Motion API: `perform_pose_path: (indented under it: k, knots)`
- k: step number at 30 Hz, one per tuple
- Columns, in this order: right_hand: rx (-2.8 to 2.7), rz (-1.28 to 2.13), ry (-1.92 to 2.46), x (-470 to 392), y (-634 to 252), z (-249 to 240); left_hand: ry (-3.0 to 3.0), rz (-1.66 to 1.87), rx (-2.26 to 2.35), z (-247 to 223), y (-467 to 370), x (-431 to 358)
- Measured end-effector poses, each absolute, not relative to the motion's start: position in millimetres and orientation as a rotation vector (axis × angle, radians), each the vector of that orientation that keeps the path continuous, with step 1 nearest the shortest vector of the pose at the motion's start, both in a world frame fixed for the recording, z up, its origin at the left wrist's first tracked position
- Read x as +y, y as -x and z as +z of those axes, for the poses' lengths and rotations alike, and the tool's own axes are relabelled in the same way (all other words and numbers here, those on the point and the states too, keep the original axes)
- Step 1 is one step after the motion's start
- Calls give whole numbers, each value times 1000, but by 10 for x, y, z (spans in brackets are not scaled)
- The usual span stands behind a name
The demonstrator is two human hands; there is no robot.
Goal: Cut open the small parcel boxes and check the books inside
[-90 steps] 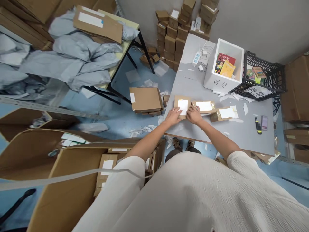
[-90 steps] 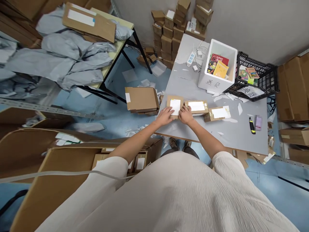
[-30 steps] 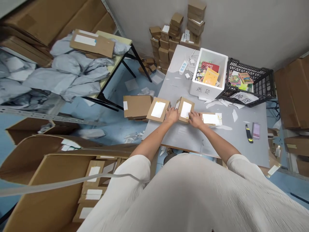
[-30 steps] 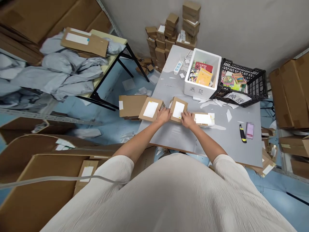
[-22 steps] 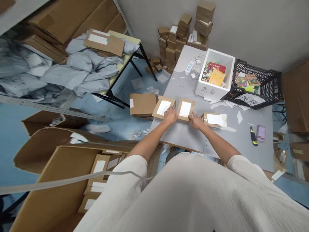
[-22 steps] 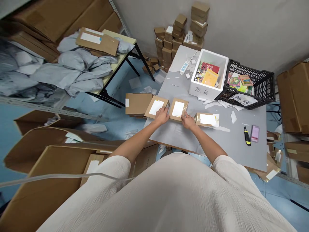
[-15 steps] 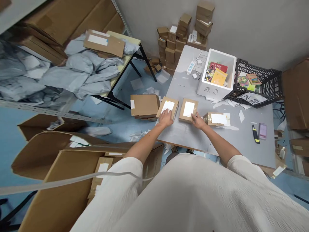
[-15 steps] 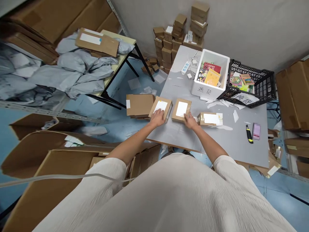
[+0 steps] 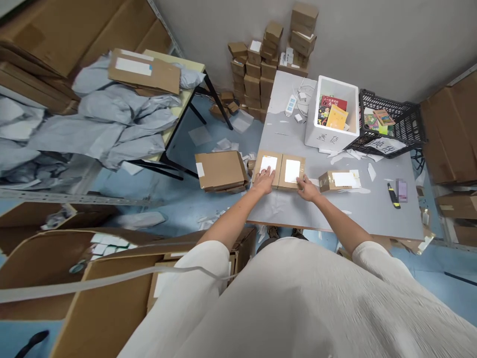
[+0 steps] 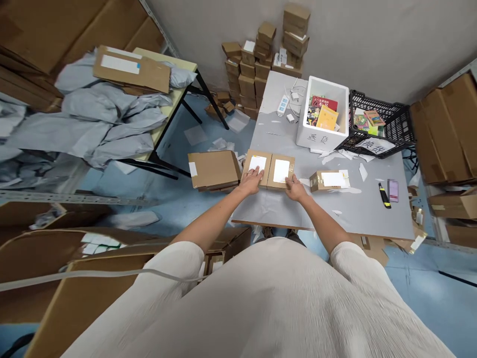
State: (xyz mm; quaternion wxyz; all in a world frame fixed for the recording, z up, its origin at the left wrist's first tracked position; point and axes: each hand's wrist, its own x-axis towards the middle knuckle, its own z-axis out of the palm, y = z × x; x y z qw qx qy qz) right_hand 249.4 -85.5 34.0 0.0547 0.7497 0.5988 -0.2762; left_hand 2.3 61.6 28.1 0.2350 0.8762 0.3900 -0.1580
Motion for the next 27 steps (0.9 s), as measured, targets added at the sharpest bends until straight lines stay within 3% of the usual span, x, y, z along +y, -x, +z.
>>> perform_pose_path:
  k: [14, 27]
  knots:
    - [1831, -724, -2383, -1044, -2647, 659, -2484, -143, 922, 609, -459, 364]
    - [1593, -501, -2764, -1659, -3816, 805, -2578, -160, 563, 751, -1533, -32]
